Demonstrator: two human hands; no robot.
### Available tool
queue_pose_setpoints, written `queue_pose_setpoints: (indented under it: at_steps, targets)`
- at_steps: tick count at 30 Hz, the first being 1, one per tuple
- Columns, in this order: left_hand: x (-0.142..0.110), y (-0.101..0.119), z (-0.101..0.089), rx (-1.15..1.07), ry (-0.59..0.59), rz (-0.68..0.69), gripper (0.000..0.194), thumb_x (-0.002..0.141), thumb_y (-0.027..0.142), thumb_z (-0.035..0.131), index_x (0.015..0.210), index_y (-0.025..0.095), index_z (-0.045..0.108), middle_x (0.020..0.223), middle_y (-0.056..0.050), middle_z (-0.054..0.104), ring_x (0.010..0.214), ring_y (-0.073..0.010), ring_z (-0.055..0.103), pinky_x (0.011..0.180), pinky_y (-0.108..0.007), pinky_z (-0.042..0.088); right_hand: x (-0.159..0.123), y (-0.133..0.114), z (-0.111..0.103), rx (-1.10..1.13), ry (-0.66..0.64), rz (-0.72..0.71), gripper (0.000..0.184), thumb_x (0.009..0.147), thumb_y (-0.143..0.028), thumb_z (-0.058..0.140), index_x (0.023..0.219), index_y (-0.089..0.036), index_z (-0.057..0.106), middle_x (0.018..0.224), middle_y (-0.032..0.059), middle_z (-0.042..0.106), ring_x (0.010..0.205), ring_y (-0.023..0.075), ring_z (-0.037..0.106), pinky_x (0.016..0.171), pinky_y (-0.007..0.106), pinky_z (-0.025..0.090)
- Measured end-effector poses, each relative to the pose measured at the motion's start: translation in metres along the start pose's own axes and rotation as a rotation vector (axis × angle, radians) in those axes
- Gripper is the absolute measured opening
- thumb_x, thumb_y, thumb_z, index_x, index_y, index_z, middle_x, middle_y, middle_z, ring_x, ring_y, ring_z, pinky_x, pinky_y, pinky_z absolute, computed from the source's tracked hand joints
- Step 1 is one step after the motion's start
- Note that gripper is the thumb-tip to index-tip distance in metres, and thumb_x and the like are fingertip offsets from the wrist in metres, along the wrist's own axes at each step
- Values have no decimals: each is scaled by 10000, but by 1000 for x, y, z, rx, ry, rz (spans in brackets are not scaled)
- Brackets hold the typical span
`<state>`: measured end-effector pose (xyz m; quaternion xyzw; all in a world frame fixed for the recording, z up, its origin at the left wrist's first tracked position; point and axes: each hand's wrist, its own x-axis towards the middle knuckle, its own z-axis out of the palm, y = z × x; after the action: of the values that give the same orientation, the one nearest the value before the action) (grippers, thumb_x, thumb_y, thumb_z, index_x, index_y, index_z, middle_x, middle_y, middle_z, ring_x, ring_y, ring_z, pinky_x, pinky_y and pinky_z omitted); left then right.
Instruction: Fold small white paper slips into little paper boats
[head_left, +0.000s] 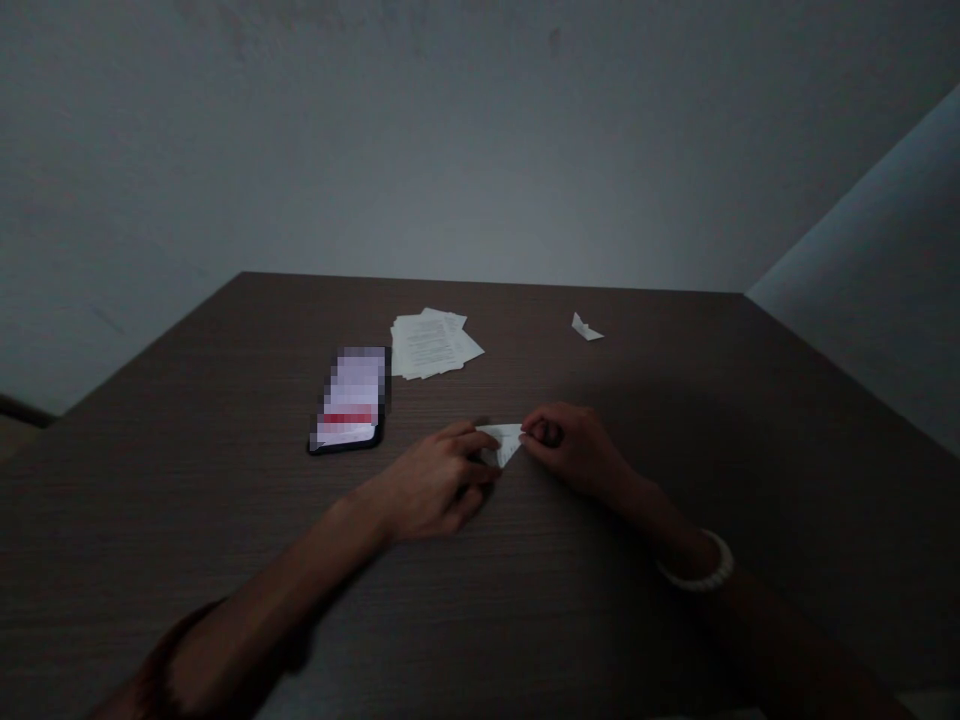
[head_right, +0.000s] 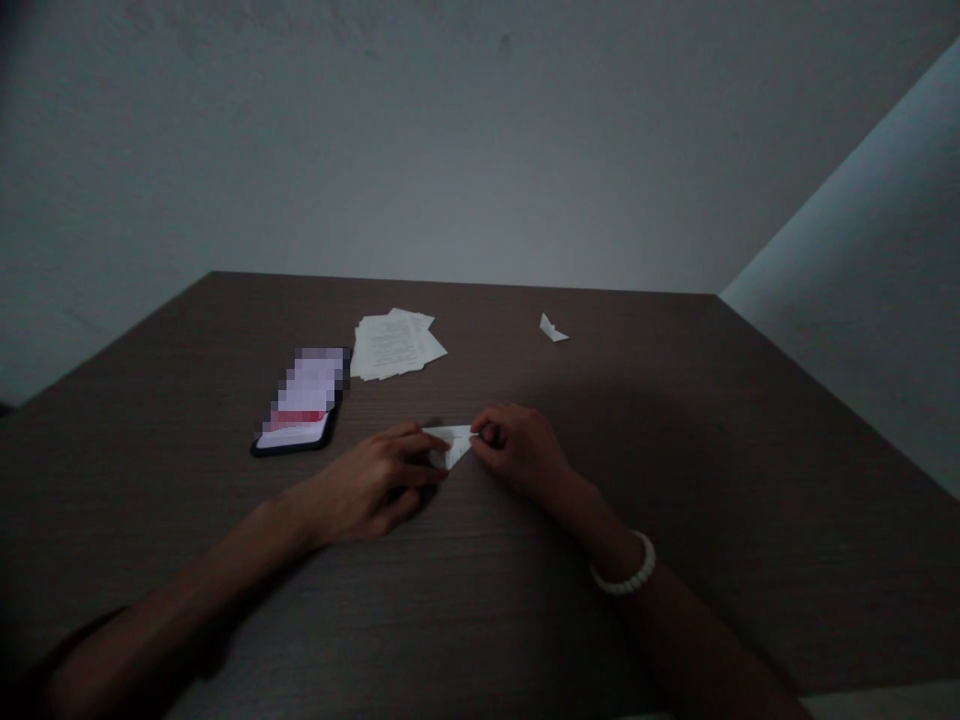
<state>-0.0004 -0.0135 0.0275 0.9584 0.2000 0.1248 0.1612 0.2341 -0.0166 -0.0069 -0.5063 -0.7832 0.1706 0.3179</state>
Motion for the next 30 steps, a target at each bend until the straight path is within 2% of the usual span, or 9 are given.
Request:
queue_pose_setpoints:
  at_steps: [7,15,24,30]
  targets:
    - [1,0,0,-7,22,5,216,807,131,513,856,172,720,1230,-99,621,1017,-259,585,943,-460,486,0,-2,0,-56,-12,-21,45,788,-177,651,826,-200,660,713,-9,617,654,127,558,641,251,406]
    - [4,-2,-5,-58,29,11,237,824,140,497,906,189,714,1049,-85,677,934,-247,592,859,-429,495,1,-16,3,-68,-58,-29,181,697,-234,756,845,-198,658,702,-18,626,673,141,558,647,262,394]
    - [2,-1,3,-10,19,-12,225,823,137,514,864,181,730,1238,-88,629,983,-250,582,879,-428,494,0,-4,-1,-28,-39,87,173,727,-210,726,888,-209,663,722,-20,638,637,123,556,616,245,400]
    - [0,0,6,-15,36,-14,235,831,146,510,869,174,740,1261,-98,620,1011,-258,585,911,-461,489,-1,3,-1,0,-11,89,152,744,-231,711,887,-206,669,691,-26,632,585,109,558,585,230,408]
